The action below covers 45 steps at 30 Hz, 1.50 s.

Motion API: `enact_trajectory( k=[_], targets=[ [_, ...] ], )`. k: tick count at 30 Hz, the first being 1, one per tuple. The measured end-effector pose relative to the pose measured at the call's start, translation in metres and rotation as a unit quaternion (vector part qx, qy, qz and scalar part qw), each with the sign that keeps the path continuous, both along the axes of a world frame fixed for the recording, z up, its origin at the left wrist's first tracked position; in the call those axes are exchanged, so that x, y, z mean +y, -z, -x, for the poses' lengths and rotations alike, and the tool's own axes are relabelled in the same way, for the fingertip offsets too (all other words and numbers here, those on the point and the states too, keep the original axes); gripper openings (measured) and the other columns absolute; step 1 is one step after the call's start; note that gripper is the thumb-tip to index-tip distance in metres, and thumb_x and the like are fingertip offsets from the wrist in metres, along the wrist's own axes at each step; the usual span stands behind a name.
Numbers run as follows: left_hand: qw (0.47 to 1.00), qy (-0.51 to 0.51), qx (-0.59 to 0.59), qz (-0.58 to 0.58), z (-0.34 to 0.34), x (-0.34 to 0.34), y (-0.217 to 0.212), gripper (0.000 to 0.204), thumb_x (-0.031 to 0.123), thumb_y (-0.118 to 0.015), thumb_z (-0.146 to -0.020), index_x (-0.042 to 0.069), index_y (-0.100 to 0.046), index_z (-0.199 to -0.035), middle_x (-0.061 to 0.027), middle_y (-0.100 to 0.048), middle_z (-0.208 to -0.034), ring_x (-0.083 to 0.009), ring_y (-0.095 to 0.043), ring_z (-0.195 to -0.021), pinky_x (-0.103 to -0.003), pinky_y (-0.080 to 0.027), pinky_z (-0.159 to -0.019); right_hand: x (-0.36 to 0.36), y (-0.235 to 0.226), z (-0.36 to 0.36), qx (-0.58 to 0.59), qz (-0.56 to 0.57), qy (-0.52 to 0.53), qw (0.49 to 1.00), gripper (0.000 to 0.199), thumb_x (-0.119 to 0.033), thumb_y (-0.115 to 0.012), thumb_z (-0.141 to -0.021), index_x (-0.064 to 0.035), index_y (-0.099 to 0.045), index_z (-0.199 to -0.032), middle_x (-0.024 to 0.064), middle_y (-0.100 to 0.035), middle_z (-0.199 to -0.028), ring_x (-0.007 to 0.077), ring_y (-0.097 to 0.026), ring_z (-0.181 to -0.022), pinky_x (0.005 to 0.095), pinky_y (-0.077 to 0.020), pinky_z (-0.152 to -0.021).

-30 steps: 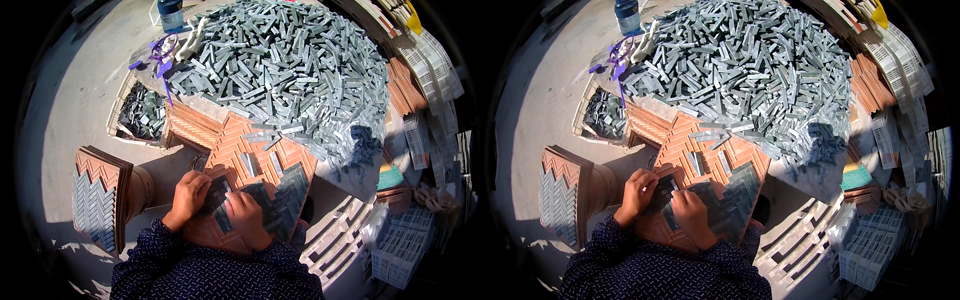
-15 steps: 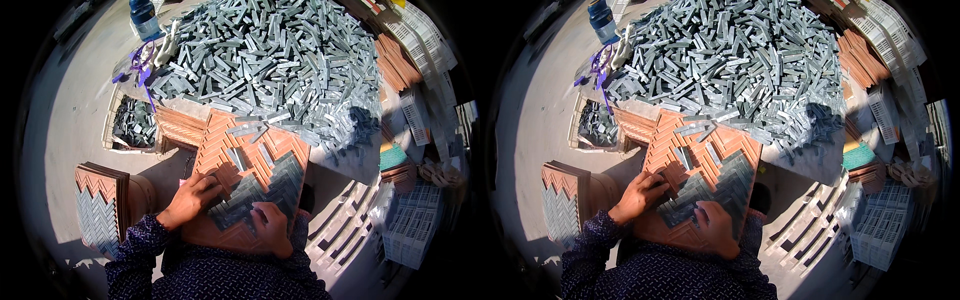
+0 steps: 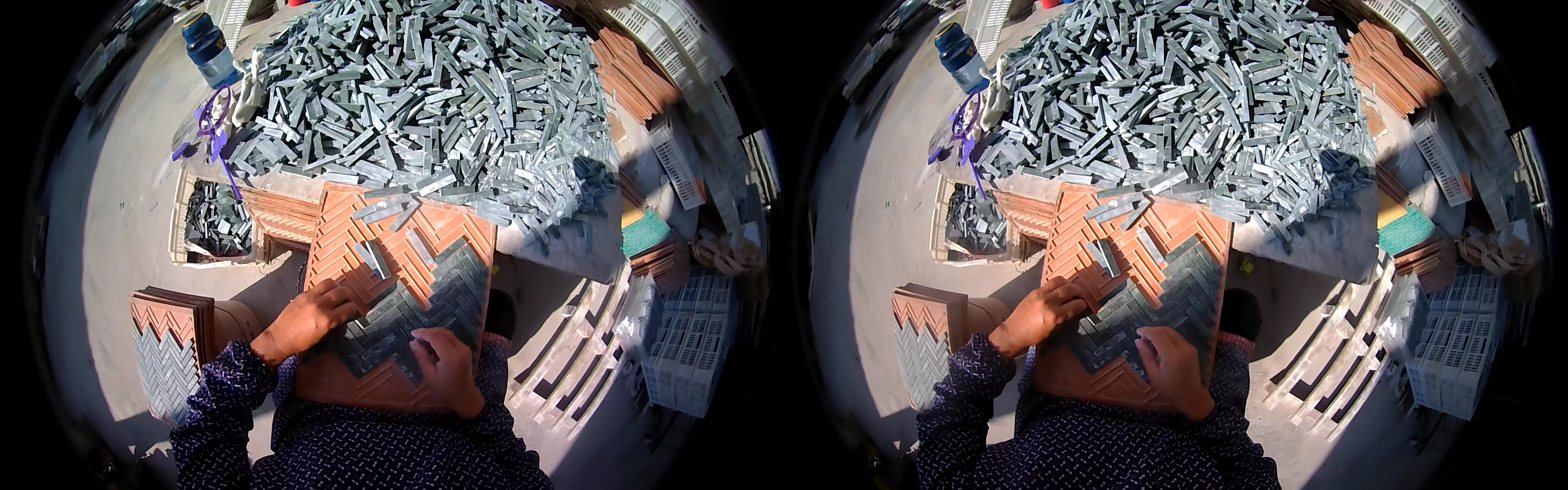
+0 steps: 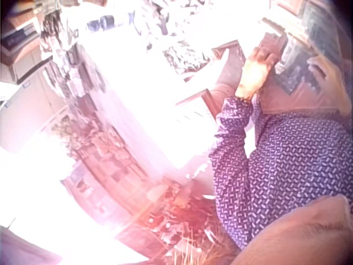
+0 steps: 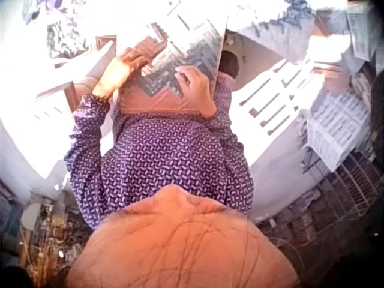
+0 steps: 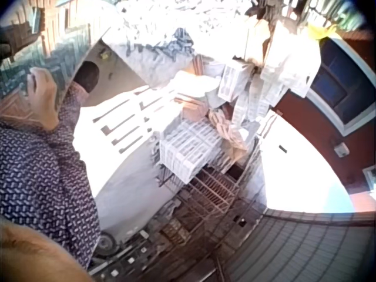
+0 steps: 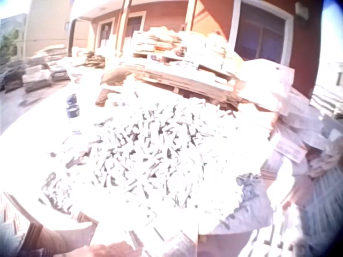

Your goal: The person places small grey rectangular tiles onto a terracotta-colored board, arranging them in a herringbone pattern. The person continues adding tiles one by one to complete the pattern on the board.

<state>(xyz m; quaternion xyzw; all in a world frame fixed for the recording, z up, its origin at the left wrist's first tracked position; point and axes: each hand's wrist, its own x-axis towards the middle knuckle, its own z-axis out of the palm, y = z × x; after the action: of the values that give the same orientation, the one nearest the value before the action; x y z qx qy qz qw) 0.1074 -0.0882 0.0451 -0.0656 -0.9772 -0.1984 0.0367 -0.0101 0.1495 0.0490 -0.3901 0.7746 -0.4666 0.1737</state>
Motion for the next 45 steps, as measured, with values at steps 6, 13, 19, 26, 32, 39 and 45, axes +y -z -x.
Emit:
enact_trajectory(
  k=[6,13,19,26,32,39,45],
  targets=[
    [1.000,0.020,-0.006,-0.011,0.006,0.000,-0.005,0.031,0.006,-0.055,-0.076,0.008,-0.063,-0.106,-0.0059,-0.059,-0.106,-0.0244,-0.056,-0.102,-0.033,-0.050,-0.088,0.002,0.003,0.003,0.007,0.003,-0.004,1.000,0.015,-0.002,-0.066,-0.082,0.0006,-0.063,-0.097,0.0151,-0.065,-0.087,0.0268,-0.066,-0.073,0.0320,-0.0532,-0.061],
    [0.997,0.017,-0.077,-0.009,0.010,-0.002,-0.010,0.028,0.009,-0.052,-0.079,0.008,-0.058,-0.107,-0.0068,-0.057,-0.107,-0.0246,-0.055,-0.108,-0.032,-0.049,-0.091,0.000,0.003,0.003,0.015,0.006,-0.008,1.000,0.015,-0.002,-0.067,-0.082,0.0007,-0.064,-0.096,0.0152,-0.065,-0.087,0.0272,-0.066,-0.073,0.0321,-0.0534,-0.061],
    [0.995,-0.003,-0.081,-0.051,0.011,0.000,-0.014,0.029,0.004,-0.052,-0.078,0.007,-0.061,-0.106,-0.0083,-0.060,-0.107,-0.0277,-0.060,-0.099,-0.034,-0.051,-0.085,0.001,0.002,0.004,0.016,0.008,-0.009,1.000,0.015,-0.002,-0.067,-0.082,0.0010,-0.064,-0.096,0.0152,-0.066,-0.087,0.0274,-0.067,-0.073,0.0321,-0.0534,-0.061],
    [0.982,-0.057,-0.090,-0.155,0.016,-0.005,-0.011,0.026,0.005,-0.054,-0.079,0.006,-0.061,-0.104,-0.0091,-0.059,-0.108,-0.0278,-0.058,-0.104,-0.035,-0.049,-0.087,0.000,-0.003,0.005,0.019,0.001,-0.005,1.000,0.014,-0.002,-0.067,-0.082,0.0011,-0.064,-0.095,0.0151,-0.066,-0.087,0.0272,-0.067,-0.073,0.0324,-0.0533,-0.061],
    [0.995,-0.064,0.048,-0.065,0.064,-0.014,0.012,0.034,0.005,-0.061,-0.077,0.010,-0.065,-0.111,-0.0088,-0.058,-0.117,-0.0290,-0.058,-0.105,-0.037,-0.049,-0.089,0.000,-0.001,0.006,0.022,0.010,-0.004,1.000,0.013,-0.003,-0.067,-0.083,0.0002,-0.064,-0.095,0.0152,-0.066,-0.087,0.0271,-0.066,-0.072,0.0321,-0.0524,-0.059],
    [0.999,-0.004,0.049,-0.014,0.063,-0.027,0.000,0.028,0.011,-0.061,-0.074,0.011,-0.068,-0.101,-0.0025,-0.062,-0.106,-0.0238,-0.057,-0.104,-0.034,-0.050,-0.086,0.004,-0.002,0.012,0.043,0.015,0.005,0.999,0.013,-0.002,-0.067,-0.082,0.0003,-0.064,-0.095,0.0154,-0.066,-0.087,0.0272,-0.066,-0.072,0.0321,-0.0524,-0.059],
    [0.998,0.056,-0.004,-0.013,0.021,-0.023,-0.007,0.024,0.014,-0.060,-0.075,0.012,-0.066,-0.098,-0.0009,-0.060,-0.103,-0.0201,-0.055,-0.102,-0.031,-0.048,-0.089,0.000,0.003,0.013,0.029,0.023,-0.005,0.999,0.013,-0.001,-0.067,-0.082,0.0007,-0.064,-0.094,0.0156,-0.066,-0.087,0.0279,-0.067,-0.075,0.0328,-0.0532,-0.063]
  ],
)
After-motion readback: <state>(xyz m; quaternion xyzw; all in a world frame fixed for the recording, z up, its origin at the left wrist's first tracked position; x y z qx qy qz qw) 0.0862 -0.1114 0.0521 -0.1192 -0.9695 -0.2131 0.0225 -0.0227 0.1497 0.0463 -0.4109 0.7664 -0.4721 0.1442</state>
